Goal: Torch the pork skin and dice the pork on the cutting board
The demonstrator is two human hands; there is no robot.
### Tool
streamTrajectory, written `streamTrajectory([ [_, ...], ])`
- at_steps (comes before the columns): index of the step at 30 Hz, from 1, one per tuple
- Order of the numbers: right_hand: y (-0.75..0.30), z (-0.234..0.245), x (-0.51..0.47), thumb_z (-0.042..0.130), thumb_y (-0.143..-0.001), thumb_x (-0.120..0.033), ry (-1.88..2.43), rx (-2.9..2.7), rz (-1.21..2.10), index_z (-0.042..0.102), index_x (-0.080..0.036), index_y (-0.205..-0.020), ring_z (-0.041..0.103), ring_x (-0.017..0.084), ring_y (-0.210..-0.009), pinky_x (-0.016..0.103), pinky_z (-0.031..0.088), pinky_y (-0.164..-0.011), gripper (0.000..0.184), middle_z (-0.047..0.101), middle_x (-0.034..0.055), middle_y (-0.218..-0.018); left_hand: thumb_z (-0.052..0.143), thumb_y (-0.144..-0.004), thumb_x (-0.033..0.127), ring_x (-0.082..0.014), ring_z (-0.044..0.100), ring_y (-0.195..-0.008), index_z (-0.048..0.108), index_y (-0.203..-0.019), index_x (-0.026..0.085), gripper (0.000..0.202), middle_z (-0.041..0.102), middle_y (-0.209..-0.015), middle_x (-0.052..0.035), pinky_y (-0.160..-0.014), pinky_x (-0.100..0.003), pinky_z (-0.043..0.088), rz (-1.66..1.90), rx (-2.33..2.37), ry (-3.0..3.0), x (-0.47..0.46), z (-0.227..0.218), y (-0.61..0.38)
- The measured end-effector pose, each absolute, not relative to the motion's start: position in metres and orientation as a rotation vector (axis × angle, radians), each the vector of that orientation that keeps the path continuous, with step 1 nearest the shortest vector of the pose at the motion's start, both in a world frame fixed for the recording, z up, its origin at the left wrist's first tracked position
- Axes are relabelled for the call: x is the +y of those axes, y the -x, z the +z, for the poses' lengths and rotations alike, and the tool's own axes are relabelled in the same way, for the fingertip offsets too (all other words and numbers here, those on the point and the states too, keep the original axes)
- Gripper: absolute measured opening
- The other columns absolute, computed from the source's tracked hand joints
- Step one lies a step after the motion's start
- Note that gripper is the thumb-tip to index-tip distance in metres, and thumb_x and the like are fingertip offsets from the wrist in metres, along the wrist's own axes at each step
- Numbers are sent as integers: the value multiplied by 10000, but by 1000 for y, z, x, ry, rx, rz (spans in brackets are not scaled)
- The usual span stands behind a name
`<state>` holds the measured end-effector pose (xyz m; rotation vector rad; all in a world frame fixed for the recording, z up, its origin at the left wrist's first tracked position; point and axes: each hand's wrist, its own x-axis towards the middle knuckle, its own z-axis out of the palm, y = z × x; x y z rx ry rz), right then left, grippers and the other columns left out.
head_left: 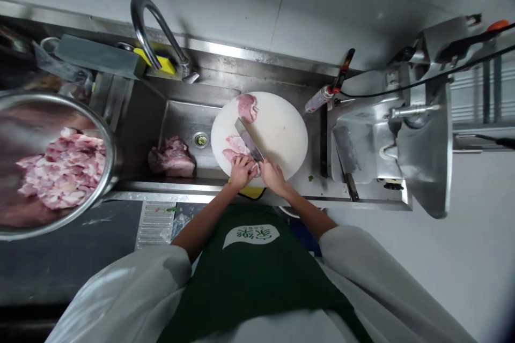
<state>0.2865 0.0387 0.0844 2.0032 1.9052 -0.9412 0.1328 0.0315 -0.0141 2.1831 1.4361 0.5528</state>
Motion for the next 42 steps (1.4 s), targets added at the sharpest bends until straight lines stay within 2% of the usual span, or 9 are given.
streamTrajectory([
  [7,-331,90,43,372,-1122,-379,-1974,1897,-972,610,-132,-1249,704,267,-1119,294,470,-901,366,744,176,-1187,623,-960,409,-356,502,-1265,756,-1120,221,280,644,-1282,-155,-1062,-525,385,626,1524,-2175,26,-14,-122],
  [11,-343,103,20,330,-1129,-367,-2052,1841,-808,600,-134,-1254,713,271,-1103,300,482,-884,377,746,179,-1170,657,-939,394,-337,519,-1255,743,-1109,231,250,643,-1267,-135,-1064,-510,420,742,1506,-2195,19,-14,-119],
  [14,-327,113,6,278,-1134,-360,-2052,1858,-722,563,-135,-1308,739,272,-1028,317,497,-870,402,760,180,-1103,654,-949,375,-308,556,-1191,724,-1085,227,212,659,-1179,-123,-1038,-493,448,918,1559,-2157,15,-14,-112],
  [17,-315,121,-9,255,-1135,-361,-1932,1923,-750,551,-147,-1325,750,278,-997,331,507,-869,412,770,173,-1048,629,-962,342,-299,576,-1091,711,-981,222,146,664,-1063,-118,-987,-498,461,1060,1718,-2091,16,-17,-107],
  [22,-319,123,-25,231,-1131,-302,-1743,1982,-786,545,-149,-1353,748,293,-1014,363,515,-889,414,770,168,-1052,620,-959,288,-298,563,-1081,718,-977,224,119,682,-1062,-108,-957,-479,453,944,1606,-2187,25,-27,-116],
  [27,-310,109,-3,226,-1124,-246,-1713,2008,-735,516,-111,-1403,749,275,-1023,337,523,-866,425,766,180,-1072,599,-963,269,-300,548,-1039,734,-971,207,149,679,-1060,-122,-902,-471,440,846,1565,-2228,31,-32,-125],
  [30,-316,107,9,256,-1131,-285,-1684,2095,-731,549,-107,-1347,745,282,-1045,333,522,-858,406,760,187,-1112,598,-958,261,-294,554,-1044,727,-945,207,140,673,-1045,-115,-909,-462,438,854,1563,-2251,31,-33,-125],
  [34,-340,115,7,333,-1127,-325,-1612,2012,-806,595,-117,-1241,749,285,-1021,320,508,-835,354,768,176,-1062,599,-963,259,-275,567,-1003,712,-920,211,130,670,-990,-95,-914,-447,449,897,1533,-2311,31,-34,-125],
  [42,-314,102,38,329,-1134,-335,-1647,2114,-862,585,-128,-1271,726,266,-1070,302,474,-849,356,755,174,-1143,596,-969,260,-281,575,-1036,729,-954,213,142,677,-1021,-109,-944,-478,461,903,1495,-2240,32,-35,-123],
])
